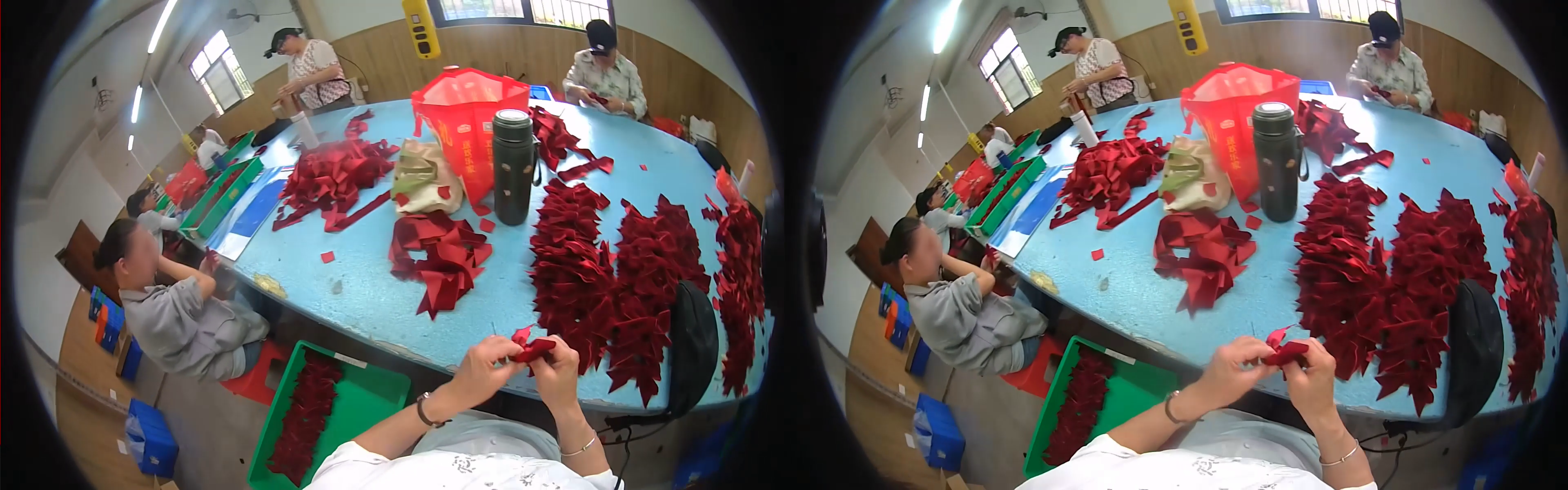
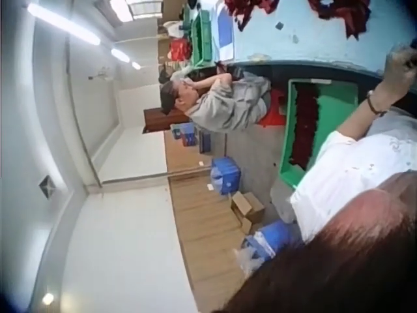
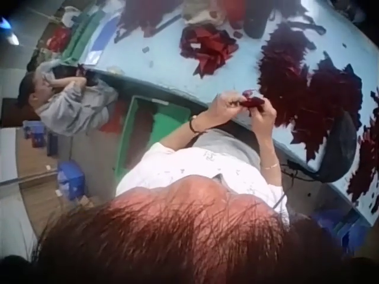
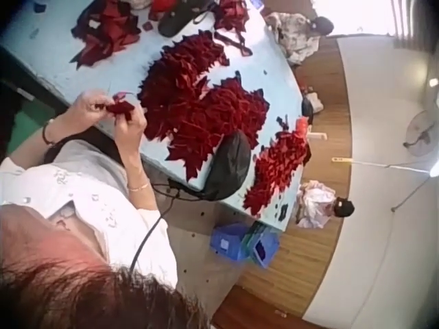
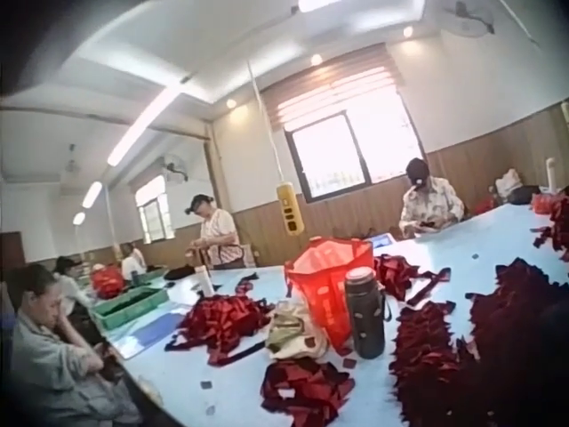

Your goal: Folding and assembling red fabric strips into decorative bows at a factory workstation.

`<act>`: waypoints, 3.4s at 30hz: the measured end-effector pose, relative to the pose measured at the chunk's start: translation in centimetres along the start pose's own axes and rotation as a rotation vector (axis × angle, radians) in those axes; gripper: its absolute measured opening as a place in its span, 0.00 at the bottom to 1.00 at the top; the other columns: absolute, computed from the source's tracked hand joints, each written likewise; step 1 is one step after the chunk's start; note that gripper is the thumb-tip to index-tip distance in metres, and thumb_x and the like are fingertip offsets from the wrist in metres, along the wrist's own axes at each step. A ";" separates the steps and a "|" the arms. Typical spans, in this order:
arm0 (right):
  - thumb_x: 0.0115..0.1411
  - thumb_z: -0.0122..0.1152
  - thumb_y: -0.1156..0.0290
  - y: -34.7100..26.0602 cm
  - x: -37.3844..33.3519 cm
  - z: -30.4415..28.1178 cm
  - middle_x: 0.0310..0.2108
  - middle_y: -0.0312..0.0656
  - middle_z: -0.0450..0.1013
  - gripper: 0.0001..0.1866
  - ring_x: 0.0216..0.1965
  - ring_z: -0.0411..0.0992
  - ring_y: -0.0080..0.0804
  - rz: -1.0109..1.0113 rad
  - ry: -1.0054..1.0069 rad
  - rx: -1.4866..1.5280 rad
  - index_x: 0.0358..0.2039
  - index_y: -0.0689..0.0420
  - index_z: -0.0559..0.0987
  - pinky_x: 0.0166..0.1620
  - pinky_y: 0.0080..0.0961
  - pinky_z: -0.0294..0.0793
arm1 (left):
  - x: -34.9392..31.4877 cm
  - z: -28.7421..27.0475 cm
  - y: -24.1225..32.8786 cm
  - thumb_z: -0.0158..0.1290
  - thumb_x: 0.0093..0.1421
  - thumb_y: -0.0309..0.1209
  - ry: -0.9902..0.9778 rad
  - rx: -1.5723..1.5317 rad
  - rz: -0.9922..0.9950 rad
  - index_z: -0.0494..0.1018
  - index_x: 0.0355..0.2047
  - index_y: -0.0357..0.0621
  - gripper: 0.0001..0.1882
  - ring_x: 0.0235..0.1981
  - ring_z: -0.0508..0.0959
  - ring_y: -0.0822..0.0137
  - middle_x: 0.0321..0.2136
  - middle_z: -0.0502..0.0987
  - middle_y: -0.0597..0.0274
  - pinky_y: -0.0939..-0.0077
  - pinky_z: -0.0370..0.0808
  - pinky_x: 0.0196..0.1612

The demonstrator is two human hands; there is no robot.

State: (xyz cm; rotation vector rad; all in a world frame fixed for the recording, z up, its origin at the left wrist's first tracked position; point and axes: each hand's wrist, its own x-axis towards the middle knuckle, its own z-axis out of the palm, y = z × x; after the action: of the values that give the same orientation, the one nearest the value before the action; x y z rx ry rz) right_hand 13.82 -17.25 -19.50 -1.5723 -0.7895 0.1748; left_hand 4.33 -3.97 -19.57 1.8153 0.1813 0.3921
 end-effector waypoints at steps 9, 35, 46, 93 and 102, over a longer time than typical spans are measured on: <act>0.48 0.56 0.85 0.1 0.4 -0.2 0.21 0.39 0.71 0.06 0.20 0.69 0.23 0.038 0.018 0.075 0.27 0.63 0.78 0.22 0.19 0.66 | 0.2 0.8 -0.2 0.63 0.44 0.23 0.271 0.363 0.469 0.77 0.36 0.38 0.16 0.34 0.75 0.55 0.33 0.77 0.56 0.68 0.73 0.38; 0.54 0.55 0.80 0.0 0.9 -2.0 0.22 0.34 0.75 0.11 0.21 0.68 0.17 0.238 -0.113 0.244 0.37 0.62 0.81 0.23 0.17 0.68 | 0.6 1.6 0.2 0.63 0.47 0.23 0.177 0.089 0.181 0.78 0.37 0.40 0.15 0.35 0.78 0.59 0.35 0.79 0.52 0.71 0.75 0.38; 0.51 0.57 0.81 -0.5 0.9 -1.2 0.20 0.36 0.74 0.05 0.21 0.68 0.16 0.272 -0.033 0.245 0.29 0.64 0.80 0.24 0.16 0.67 | 0.9 1.3 0.1 0.65 0.43 0.24 0.199 0.246 0.157 0.79 0.34 0.40 0.15 0.34 0.79 0.59 0.34 0.80 0.54 0.70 0.75 0.36; 0.51 0.53 0.83 0.2 -0.3 -2.2 0.23 0.34 0.74 0.12 0.23 0.69 0.18 0.245 -0.126 0.091 0.35 0.62 0.81 0.25 0.16 0.68 | 0.6 1.9 0.0 0.58 0.57 0.24 0.100 -0.213 -0.154 0.76 0.30 0.36 0.04 0.18 0.68 0.83 0.22 0.77 0.68 0.88 0.65 0.20; 0.53 0.53 0.81 -0.5 0.1 -3.5 0.21 0.33 0.74 0.10 0.23 0.68 0.16 0.428 -0.154 0.178 0.34 0.63 0.81 0.25 0.15 0.67 | 1.4 2.0 1.0 0.60 0.56 0.26 0.023 -0.326 -0.249 0.75 0.28 0.37 0.06 0.18 0.67 0.84 0.22 0.76 0.69 0.89 0.63 0.18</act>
State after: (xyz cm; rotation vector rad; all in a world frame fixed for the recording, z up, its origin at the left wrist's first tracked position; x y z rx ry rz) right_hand 15.67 -20.09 -18.36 -1.5526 -0.5281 0.6666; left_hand 6.29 -5.64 -18.86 1.4477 0.3356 0.2497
